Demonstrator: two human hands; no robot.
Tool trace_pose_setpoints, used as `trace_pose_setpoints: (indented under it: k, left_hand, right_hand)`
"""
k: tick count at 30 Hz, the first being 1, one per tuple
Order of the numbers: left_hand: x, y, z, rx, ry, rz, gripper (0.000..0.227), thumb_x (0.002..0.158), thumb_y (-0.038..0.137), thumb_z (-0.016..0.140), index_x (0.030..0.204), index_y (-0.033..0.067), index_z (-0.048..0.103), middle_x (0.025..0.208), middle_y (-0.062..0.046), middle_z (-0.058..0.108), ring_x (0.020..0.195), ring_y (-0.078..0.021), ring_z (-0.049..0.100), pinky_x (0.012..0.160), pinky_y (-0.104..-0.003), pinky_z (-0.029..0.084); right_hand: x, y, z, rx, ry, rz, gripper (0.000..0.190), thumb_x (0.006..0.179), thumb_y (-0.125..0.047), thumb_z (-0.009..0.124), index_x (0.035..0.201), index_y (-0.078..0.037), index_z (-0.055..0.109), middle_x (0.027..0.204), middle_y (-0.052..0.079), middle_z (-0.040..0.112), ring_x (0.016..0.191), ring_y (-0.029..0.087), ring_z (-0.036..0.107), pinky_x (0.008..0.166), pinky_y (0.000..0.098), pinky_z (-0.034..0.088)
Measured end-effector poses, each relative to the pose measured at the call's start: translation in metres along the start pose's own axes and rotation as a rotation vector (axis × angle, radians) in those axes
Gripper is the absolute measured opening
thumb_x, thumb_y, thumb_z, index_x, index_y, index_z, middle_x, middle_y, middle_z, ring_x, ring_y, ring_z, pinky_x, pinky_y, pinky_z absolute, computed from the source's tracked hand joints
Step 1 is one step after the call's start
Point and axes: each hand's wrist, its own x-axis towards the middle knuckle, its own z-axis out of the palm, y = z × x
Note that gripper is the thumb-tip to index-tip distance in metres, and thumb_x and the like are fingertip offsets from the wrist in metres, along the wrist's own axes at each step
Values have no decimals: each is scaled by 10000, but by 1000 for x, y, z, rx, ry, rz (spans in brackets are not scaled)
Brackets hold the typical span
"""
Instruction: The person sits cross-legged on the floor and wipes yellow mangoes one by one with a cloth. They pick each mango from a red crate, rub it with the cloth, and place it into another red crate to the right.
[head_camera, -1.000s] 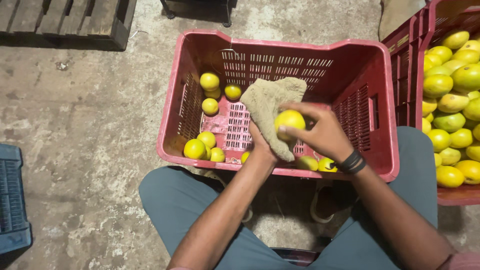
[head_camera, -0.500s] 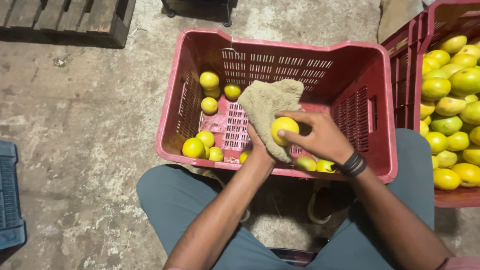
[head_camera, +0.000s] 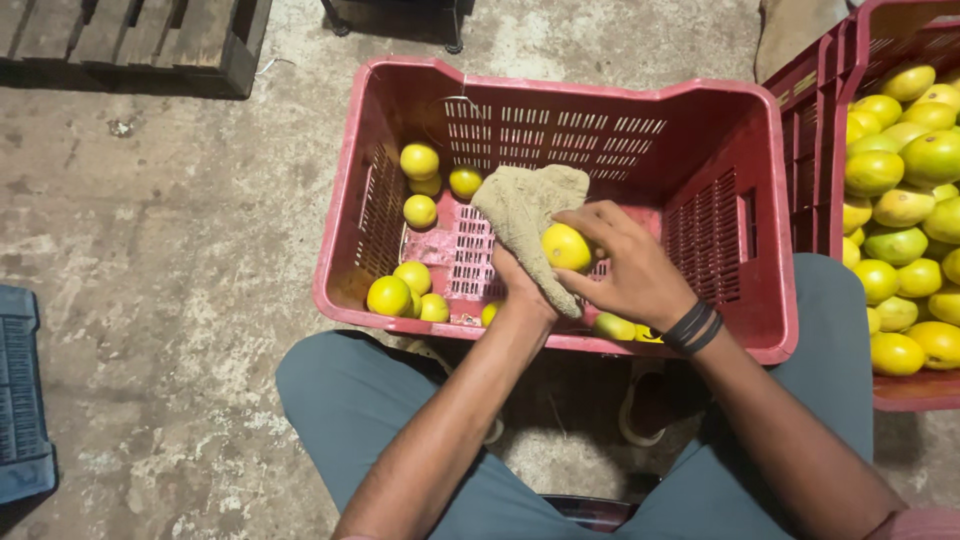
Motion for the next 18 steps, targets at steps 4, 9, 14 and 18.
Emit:
trace_pose_setpoints:
  k: [4, 9, 14, 18]
  left_hand:
    - [6, -4, -10, -84, 37, 31, 498, 1052, 442, 389, 1287, 54, 595, 1201, -133, 665, 1075, -316, 654, 926, -435, 574]
    - [3, -3, -11, 1190, -48, 263, 474, 962, 382, 462, 1293, 52, 543, 1221, -155, 658, 1098, -336, 670, 916, -464, 592]
    - [2, 0, 6, -169, -35, -122, 530, 1052, 491, 384, 1308, 73, 584, 1219, -131, 655, 1084, -290, 657, 921, -431, 578]
    - [2, 4, 12, -34, -7, 3, 540, 1072, 452, 366, 1352, 42, 575, 1277, -155, 649, 1151, -296, 660, 971, -419, 591]
  right_hand:
    - [1, 8, -1, 123, -153, 229, 464, 881, -267, 773, 1294, -74, 686, 1220, 76, 743, 1067, 152, 727, 917, 321, 570]
    - [-5, 12, 8, 802, -24, 485, 422, 942, -228, 697, 1335, -78, 667, 1242, 75, 718, 1101, 138, 677, 925, 289, 559]
    - [2, 9, 15, 289, 279, 169, 395, 954, -148, 739, 1334, -53, 690, 1356, 116, 707, 1235, 182, 673, 1051, 308, 537]
    - [7, 5, 12, -24, 305, 5, 503, 894, -204, 820, 1341, -23, 676, 1351, 187, 686, 1233, 277, 682, 1037, 374, 550]
